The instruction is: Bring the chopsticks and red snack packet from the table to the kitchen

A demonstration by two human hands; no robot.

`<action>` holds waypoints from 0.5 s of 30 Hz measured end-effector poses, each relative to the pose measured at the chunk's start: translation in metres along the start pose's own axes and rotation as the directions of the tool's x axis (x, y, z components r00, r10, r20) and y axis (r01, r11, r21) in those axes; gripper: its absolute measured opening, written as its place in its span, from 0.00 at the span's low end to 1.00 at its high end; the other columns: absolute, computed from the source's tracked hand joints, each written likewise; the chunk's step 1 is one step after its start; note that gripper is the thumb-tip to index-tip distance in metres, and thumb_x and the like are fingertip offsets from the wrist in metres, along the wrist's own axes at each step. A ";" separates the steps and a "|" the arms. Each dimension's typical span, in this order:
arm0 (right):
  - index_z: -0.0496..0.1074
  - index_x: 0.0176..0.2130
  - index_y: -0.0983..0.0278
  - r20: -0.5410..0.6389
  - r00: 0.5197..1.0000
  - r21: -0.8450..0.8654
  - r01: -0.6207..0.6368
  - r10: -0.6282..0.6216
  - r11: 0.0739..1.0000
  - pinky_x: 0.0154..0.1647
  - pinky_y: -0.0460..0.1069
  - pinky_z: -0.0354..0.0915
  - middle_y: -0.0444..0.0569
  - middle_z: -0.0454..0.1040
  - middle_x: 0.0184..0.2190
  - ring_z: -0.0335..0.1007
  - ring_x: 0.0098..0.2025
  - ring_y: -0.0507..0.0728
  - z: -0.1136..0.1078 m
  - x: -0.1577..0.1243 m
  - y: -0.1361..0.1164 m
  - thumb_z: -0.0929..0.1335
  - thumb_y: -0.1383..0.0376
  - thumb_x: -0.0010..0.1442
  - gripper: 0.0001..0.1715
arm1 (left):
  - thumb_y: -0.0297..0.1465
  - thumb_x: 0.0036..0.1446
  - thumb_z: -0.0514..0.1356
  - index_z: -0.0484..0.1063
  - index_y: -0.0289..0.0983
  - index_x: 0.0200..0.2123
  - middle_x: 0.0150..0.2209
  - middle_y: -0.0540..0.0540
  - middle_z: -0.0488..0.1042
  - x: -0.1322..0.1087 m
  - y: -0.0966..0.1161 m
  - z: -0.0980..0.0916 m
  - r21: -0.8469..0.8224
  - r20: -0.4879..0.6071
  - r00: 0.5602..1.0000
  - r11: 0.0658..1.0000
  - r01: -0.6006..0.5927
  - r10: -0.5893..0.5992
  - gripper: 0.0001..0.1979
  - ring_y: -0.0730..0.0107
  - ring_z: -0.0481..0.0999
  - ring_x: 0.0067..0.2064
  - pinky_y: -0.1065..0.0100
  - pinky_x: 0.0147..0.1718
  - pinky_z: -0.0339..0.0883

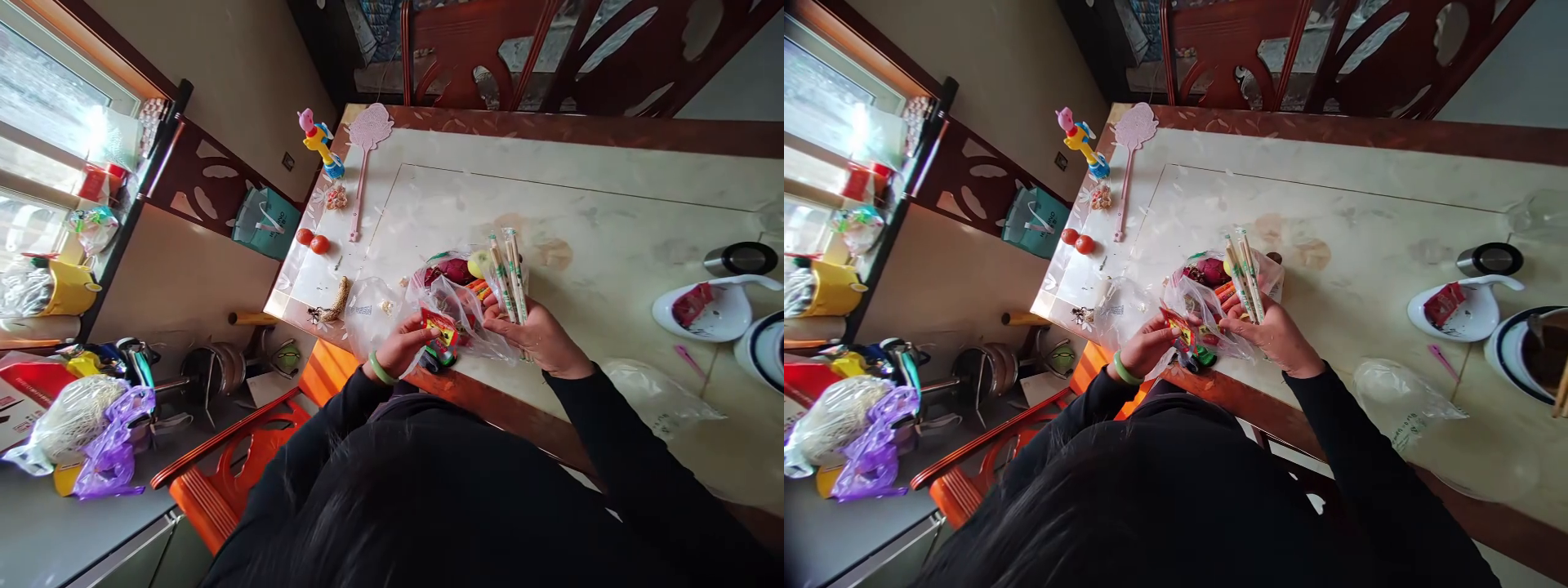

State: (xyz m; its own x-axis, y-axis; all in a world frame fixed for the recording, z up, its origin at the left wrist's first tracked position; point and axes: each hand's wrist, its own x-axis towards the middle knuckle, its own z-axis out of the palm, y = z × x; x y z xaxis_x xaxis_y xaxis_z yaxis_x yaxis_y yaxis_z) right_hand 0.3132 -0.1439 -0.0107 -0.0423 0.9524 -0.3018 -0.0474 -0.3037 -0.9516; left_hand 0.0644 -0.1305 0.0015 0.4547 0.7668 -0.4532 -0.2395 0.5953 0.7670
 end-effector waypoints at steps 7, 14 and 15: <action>0.74 0.36 0.61 -0.060 0.989 0.317 -0.106 0.131 0.943 0.18 0.45 0.39 0.40 0.69 0.25 0.44 0.19 0.44 0.001 0.004 -0.015 0.85 0.42 0.43 0.35 | 0.38 0.45 0.80 0.82 0.37 0.40 0.51 0.38 0.84 0.067 -0.007 0.025 -0.155 0.175 0.984 0.986 0.063 -0.036 0.21 0.47 0.81 0.59 0.55 0.57 0.72; 0.75 0.44 0.60 0.098 0.981 0.351 -0.189 0.164 0.917 0.18 0.45 0.37 0.50 0.82 0.43 0.41 0.20 0.42 0.009 -0.006 -0.008 0.81 0.41 0.55 0.32 | 0.29 0.51 0.72 0.78 0.35 0.41 0.40 0.43 0.82 0.118 -0.015 0.026 -0.272 0.057 0.994 0.957 0.102 -0.090 0.14 0.56 0.83 0.50 0.60 0.52 0.73; 0.75 0.45 0.60 0.095 0.979 0.368 -0.203 0.180 0.908 0.19 0.44 0.37 0.50 0.82 0.43 0.41 0.20 0.42 0.011 -0.007 -0.003 0.81 0.40 0.54 0.33 | 0.30 0.52 0.71 0.78 0.35 0.42 0.42 0.43 0.83 0.117 -0.014 0.025 -0.285 0.056 0.993 0.952 0.111 -0.099 0.13 0.55 0.83 0.50 0.59 0.53 0.73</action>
State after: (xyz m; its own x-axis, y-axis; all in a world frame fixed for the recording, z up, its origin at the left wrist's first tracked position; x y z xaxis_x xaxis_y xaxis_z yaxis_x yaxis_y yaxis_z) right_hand 0.3024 -0.1503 -0.0045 -0.1446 0.8752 -0.4616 -0.4014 -0.4783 -0.7811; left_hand 0.1424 -0.0549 -0.0513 0.5236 0.6891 -0.5009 -0.4221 0.7206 0.5500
